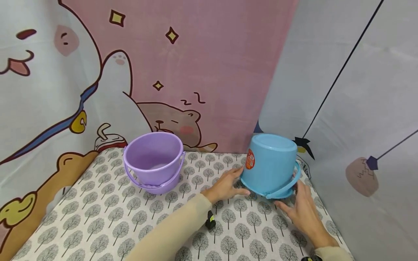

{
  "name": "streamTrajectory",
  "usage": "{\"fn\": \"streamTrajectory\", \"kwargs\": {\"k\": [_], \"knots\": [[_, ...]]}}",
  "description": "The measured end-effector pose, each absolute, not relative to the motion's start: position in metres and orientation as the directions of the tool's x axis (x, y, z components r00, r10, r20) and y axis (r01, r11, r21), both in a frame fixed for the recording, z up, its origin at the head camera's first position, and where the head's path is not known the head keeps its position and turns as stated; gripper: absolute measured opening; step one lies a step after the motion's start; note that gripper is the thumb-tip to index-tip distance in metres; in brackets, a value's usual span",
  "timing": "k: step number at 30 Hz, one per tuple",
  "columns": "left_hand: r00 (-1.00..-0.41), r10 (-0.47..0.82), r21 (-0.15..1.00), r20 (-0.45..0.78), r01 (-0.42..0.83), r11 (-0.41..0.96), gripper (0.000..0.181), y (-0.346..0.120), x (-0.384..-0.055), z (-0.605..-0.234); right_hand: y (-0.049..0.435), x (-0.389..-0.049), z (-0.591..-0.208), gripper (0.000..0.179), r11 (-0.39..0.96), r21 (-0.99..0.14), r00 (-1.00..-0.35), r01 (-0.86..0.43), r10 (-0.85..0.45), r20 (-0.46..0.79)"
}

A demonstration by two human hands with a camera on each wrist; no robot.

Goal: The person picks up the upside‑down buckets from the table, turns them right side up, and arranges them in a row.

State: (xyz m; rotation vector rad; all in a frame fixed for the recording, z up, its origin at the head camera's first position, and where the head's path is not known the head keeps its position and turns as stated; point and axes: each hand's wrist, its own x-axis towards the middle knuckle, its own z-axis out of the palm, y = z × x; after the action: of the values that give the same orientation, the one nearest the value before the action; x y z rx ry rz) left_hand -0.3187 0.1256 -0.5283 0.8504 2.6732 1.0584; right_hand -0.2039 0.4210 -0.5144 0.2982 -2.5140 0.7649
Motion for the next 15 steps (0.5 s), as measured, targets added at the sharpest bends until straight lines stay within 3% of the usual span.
{"fn": "streamTrajectory", "kwargs": {"k": [8, 15], "knots": [[-0.834, 0.525, 0.726, 0.172, 0.467, 0.504, 0.104, 0.118, -0.310, -0.516, 0.413, -0.194, -0.505, 0.117, 0.859, -0.398, -0.810, -0.323, -0.034, 0.585], [-0.828, 0.472, 0.759, 0.302, 0.508, 0.406, 0.078, 0.109, -0.307, -0.508, 0.409, -0.191, -0.500, 0.082, 0.861, -0.363, -0.711, -0.357, 0.002, 0.703]]}}
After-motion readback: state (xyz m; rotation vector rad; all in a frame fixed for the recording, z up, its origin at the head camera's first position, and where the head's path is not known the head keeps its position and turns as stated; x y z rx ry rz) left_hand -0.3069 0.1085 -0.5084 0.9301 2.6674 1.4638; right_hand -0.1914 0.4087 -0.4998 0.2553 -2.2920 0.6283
